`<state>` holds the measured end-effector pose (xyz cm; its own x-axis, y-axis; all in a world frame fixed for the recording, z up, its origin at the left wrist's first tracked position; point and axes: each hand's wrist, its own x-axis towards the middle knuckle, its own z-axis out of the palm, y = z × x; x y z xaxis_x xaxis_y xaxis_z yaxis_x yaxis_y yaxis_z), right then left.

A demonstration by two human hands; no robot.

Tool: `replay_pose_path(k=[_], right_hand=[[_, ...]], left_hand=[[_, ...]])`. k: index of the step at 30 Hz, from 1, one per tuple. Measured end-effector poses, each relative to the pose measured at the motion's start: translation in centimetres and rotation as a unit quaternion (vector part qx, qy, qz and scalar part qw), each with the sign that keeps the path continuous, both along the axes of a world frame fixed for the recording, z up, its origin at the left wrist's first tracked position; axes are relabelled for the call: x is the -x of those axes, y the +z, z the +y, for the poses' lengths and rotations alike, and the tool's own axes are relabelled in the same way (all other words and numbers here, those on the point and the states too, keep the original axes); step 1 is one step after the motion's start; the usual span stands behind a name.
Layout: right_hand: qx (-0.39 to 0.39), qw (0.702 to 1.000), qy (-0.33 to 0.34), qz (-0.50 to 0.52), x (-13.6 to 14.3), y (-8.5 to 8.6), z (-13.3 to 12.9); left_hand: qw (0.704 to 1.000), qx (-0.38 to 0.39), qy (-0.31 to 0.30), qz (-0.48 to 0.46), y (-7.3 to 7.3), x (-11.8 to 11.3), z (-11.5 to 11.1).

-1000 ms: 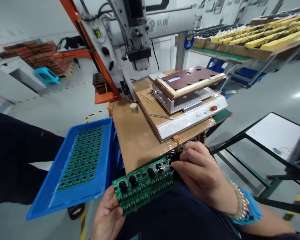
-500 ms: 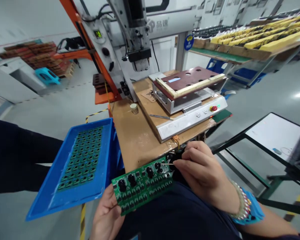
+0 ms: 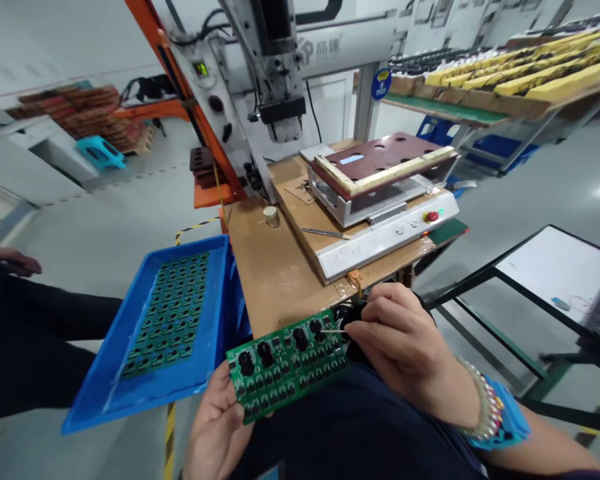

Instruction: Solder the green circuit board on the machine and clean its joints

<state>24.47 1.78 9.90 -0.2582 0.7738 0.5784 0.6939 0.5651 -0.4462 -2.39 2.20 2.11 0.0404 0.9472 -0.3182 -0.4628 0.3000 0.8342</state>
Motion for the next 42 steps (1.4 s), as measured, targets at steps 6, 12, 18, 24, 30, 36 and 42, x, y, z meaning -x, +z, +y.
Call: replay_pose_path(k=[6, 12, 18, 24, 30, 36, 42], right_hand=[[0.015, 1.0, 0.006, 0.002, -0.14, 0.11, -0.25], [0.018, 1.0, 0.017, -0.006, -0.13, 0.26, -0.33], [0.015, 1.0, 0.009, -0.006, 0.14, -0.01, -0.19], [0.012, 1.0, 0.005, -0.006, 0.12, 0.11, -0.16], [-0.001, 1.0, 0.007, -0.002, 0.21, 0.17, 0.03], [0.001, 1.0, 0.006, -0.002, 0.2, -0.03, 0.07], [0.005, 1.0, 0.014, -0.007, 0.18, -0.03, -0.11]], left_hand=[[1.0, -0.001, -0.012, -0.021, 0.12, -0.13, 0.03], [0.998, -0.036, -0.043, -0.016, 0.27, -0.11, -0.07], [0.998, -0.045, -0.049, -0.024, 0.26, -0.06, -0.06], [0.999, -0.018, -0.029, -0.031, -0.27, 0.02, 0.0], [0.998, -0.024, -0.051, -0.035, 0.18, 0.08, -0.12], [0.997, -0.041, -0.051, -0.028, 0.47, -0.23, 0.11], [0.999, -0.026, -0.032, -0.016, 0.47, -0.35, 0.06]])
